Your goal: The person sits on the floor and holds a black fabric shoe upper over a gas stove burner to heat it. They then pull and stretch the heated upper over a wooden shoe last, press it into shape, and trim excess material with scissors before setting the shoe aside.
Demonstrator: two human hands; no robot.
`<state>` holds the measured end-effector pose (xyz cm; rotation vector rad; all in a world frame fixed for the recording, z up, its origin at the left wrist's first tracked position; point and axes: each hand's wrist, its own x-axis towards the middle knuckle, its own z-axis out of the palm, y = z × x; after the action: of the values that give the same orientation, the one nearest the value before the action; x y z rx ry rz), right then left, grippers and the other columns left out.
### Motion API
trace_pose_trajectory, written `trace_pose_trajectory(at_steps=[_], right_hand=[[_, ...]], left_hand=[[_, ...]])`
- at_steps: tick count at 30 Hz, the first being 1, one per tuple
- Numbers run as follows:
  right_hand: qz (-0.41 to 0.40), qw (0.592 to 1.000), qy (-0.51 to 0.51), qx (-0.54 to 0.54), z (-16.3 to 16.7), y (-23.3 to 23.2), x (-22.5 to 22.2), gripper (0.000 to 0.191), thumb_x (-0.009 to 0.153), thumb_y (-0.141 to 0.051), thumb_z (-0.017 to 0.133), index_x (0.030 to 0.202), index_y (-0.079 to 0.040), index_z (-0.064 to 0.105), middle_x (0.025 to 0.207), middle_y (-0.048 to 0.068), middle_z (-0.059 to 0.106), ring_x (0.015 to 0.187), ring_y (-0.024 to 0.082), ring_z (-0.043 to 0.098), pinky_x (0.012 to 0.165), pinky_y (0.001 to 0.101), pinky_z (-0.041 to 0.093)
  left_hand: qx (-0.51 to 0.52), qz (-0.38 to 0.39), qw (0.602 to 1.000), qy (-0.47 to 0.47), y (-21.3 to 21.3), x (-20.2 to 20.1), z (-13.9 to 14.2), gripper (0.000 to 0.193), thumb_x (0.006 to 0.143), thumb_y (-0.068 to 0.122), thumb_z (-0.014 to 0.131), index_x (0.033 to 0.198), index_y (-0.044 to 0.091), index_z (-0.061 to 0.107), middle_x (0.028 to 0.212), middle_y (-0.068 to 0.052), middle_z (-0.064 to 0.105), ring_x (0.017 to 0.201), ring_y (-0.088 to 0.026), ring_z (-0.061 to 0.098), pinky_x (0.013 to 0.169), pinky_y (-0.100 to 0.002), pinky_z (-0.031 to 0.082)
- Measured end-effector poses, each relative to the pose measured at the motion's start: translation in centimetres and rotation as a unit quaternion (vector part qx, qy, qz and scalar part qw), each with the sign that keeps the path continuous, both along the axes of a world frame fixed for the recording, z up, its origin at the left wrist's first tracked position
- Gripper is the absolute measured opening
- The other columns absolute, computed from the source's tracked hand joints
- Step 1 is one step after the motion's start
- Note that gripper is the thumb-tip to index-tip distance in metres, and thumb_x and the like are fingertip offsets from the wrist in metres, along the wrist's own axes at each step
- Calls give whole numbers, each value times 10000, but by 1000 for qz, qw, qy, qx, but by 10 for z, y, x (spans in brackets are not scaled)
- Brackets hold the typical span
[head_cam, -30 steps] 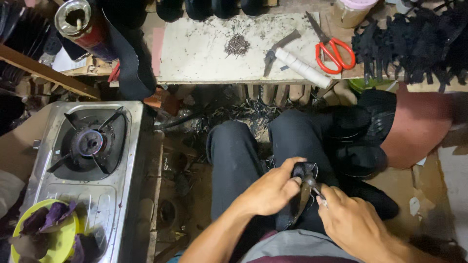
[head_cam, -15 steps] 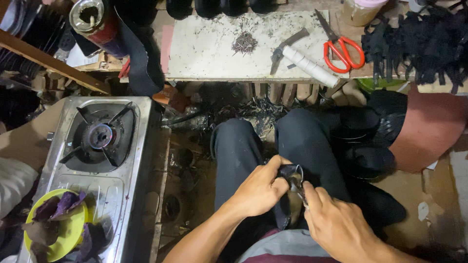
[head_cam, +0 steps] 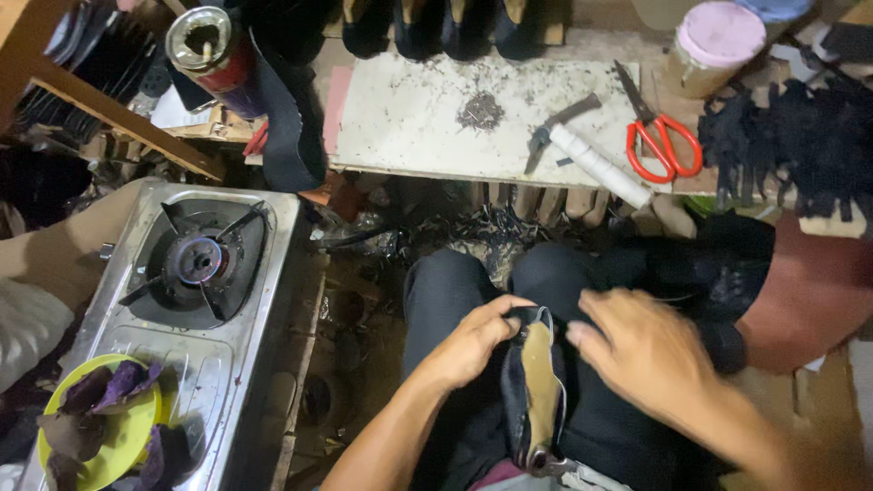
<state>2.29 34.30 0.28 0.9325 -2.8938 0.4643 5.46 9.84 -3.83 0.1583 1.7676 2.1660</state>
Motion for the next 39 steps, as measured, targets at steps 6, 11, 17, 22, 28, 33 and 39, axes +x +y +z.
trace_pose_trajectory(at_steps=[6, 11, 17, 22, 28, 33, 39], right_hand=[[-39, 963, 259, 66, 1, -36, -139, 473, 893, -343, 720, 1266, -57, 665, 1179, 143, 659, 1070, 355, 617, 870, 500, 487], [-50, 976, 192, 92, -32, -43, -199, 494, 935, -316, 715, 1368, -87, 653, 1076, 148, 676, 1006, 355, 645, 827, 501, 512], [-49, 976, -25, -209, -1, -30, -153, 468, 1011, -247, 658, 1399, 6, 592, 1183, 227, 688, 1052, 321, 682, 880, 447, 521], [-24, 808, -59, -586, -2, 5, -29, 251, 1198, -284, 536, 1067, -71, 553, 875, 94, 640, 724, 155, 629, 763, 279, 574], [-29, 994, -76, -76, -35, -32, -4, 479, 826, -301, 744, 1155, 40, 674, 842, 200, 717, 751, 341, 702, 597, 361, 545], [-157, 939, -278, -127, 19, -2, 8, 234, 809, -232, 815, 942, -78, 701, 771, 149, 680, 681, 287, 659, 626, 370, 496], [-120, 952, -214, 186, -40, -21, 1, 304, 903, -441, 721, 1060, -180, 726, 850, 95, 763, 826, 204, 748, 746, 327, 611]], left_hand=[[-175, 88, 980, -44, 18, 0, 7, 327, 1011, 219, 465, 1203, 19, 639, 861, -120, 671, 833, -183, 646, 810, -307, 506], [-222, 107, 967, -61, 14, -8, -13, 327, 988, 161, 472, 1215, 7, 650, 727, -201, 623, 671, -260, 611, 679, -355, 500], [291, 134, 935, -152, 18, -36, -77, 422, 1005, 204, 353, 1279, -29, 575, 1030, -202, 741, 937, -300, 742, 893, -402, 595], [279, 130, 935, -175, 22, -38, -98, 772, 1088, 606, 217, 1275, -40, 597, 1019, -212, 723, 912, -299, 724, 876, -423, 587], [169, 148, 970, -89, 23, -37, -95, 924, 1047, 710, 172, 1253, -53, 651, 1108, -174, 739, 1014, -244, 718, 959, -372, 561], [247, 125, 953, -122, 30, -37, -96, 873, 1068, 679, 159, 1282, -26, 627, 1012, -191, 717, 928, -292, 712, 893, -419, 567], [169, 144, 971, -84, 25, -39, -100, 912, 1054, 680, 158, 1344, -55, 614, 1145, -166, 741, 1056, -221, 709, 1002, -333, 544]])
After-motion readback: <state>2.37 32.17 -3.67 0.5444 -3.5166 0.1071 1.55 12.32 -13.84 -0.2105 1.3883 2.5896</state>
